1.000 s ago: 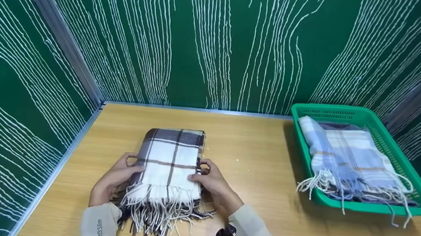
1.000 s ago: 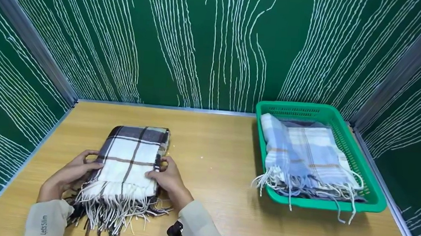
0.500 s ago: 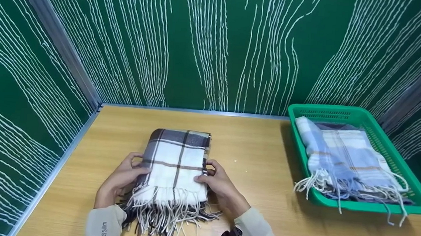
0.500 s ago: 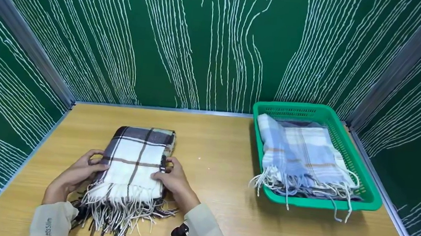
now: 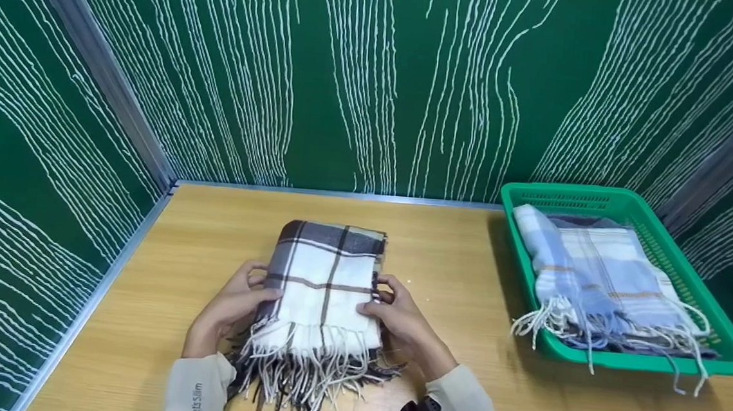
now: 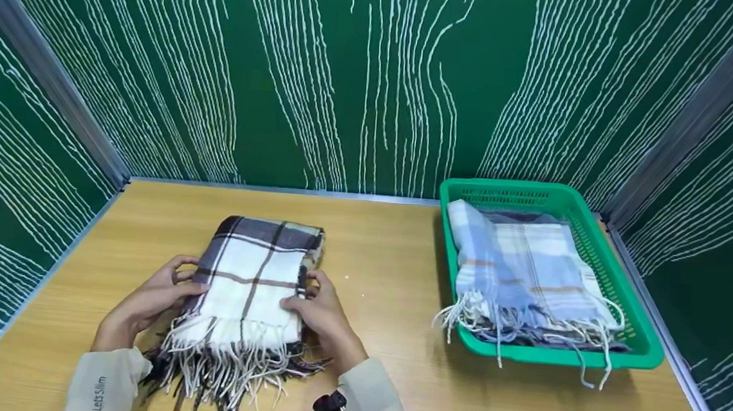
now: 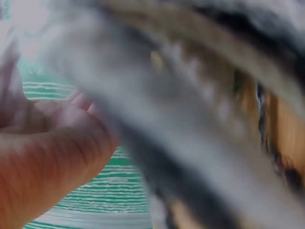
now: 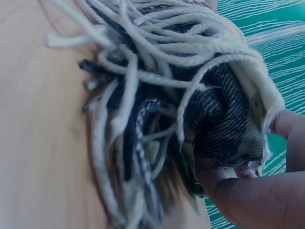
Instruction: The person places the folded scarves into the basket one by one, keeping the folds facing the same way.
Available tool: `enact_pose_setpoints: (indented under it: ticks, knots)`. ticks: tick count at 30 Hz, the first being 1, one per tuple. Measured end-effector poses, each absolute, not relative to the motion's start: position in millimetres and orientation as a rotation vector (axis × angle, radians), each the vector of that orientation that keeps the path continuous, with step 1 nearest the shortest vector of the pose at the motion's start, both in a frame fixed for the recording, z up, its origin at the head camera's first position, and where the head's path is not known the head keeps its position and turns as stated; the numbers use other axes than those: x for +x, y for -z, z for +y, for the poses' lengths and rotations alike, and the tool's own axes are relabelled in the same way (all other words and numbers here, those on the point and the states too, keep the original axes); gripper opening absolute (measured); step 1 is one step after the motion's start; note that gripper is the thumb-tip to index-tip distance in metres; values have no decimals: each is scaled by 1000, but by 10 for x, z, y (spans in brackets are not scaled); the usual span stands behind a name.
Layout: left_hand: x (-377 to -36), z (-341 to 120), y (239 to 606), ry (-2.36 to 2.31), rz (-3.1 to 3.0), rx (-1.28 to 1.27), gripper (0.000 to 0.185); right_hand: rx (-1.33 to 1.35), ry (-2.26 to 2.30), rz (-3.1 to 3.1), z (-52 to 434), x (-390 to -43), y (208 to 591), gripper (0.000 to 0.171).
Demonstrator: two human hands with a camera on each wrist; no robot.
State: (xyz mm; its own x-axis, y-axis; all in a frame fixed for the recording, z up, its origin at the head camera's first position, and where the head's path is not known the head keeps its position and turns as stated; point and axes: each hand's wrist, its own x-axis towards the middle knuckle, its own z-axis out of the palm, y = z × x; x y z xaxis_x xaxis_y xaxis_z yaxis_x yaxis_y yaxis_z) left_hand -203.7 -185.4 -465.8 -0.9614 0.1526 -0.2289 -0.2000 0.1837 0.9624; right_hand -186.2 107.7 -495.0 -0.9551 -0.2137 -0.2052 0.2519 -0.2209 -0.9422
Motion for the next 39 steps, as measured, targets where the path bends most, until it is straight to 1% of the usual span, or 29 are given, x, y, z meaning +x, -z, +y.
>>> enact_pose_setpoints:
  ticks: [13,19,30,39]
  knots:
    - [-2058,-1623,4628,-1881,2144,-64,56,33,2237,1764,1357,-1854,4863,58]
    - [-2068,-1532,4632,-1869,2149,-40,58,40,2219,1786,1455,-1846,4835,61]
    - [-2119,-1386,4623,-1884,2122,80,59,22,2196,1828,1645,-1823,4736,63]
    - [-2140,-1221,4612,-1897,2111,81,60,71,2210,1847,1766,-1815,4626,67]
